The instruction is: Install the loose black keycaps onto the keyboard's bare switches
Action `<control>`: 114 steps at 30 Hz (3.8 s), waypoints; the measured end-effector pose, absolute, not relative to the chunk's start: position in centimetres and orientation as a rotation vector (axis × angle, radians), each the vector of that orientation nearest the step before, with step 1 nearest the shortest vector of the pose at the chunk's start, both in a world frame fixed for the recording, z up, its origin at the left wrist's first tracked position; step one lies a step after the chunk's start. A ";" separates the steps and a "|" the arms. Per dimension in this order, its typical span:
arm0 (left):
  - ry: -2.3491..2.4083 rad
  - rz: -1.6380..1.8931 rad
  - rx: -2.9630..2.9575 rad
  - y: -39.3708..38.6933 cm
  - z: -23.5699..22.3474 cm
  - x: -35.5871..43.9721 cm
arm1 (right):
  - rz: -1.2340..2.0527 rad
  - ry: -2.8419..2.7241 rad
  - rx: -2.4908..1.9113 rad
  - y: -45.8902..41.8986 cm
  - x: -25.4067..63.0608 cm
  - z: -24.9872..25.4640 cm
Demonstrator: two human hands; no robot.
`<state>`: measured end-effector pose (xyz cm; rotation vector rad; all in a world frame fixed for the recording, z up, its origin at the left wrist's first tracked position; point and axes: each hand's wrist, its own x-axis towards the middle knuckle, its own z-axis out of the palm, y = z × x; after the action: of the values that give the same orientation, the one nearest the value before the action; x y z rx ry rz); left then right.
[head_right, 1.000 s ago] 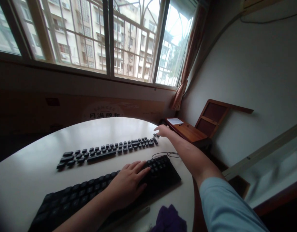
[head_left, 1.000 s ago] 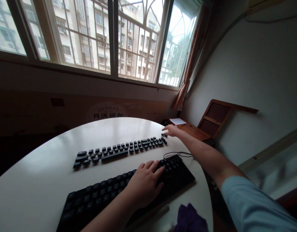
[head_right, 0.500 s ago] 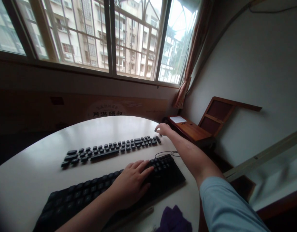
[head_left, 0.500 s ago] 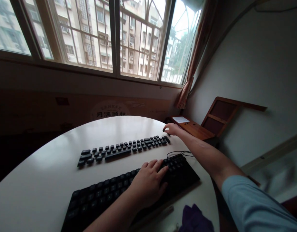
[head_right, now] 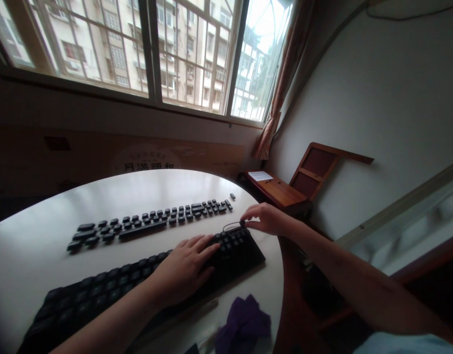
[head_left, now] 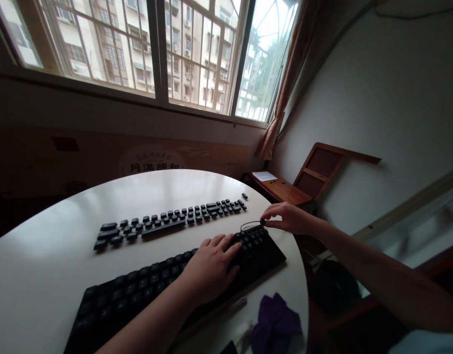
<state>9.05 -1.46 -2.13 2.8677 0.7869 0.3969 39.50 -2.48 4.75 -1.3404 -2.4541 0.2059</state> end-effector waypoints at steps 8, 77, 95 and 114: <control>0.802 0.391 2.890 -1.5 -2.1 9.1 | 0.290 -2.227 -1.485 -5.9 39.8 0.2; 0.775 0.453 2.849 -1.6 -2.6 8.8 | 0.292 -1.748 -2.219 14.8 41.2 -0.8; 0.775 0.451 2.874 -1.6 -2.5 8.9 | 0.573 -1.367 -1.773 3.0 38.2 -1.0; 0.791 0.422 2.893 -1.1 -2.4 9.3 | 0.090 -1.151 -1.607 -9.1 36.5 -5.9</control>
<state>9.32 -1.12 -2.43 2.8929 0.7906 0.4218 36.50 -9.15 -5.93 -1.6068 -1.1507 0.0899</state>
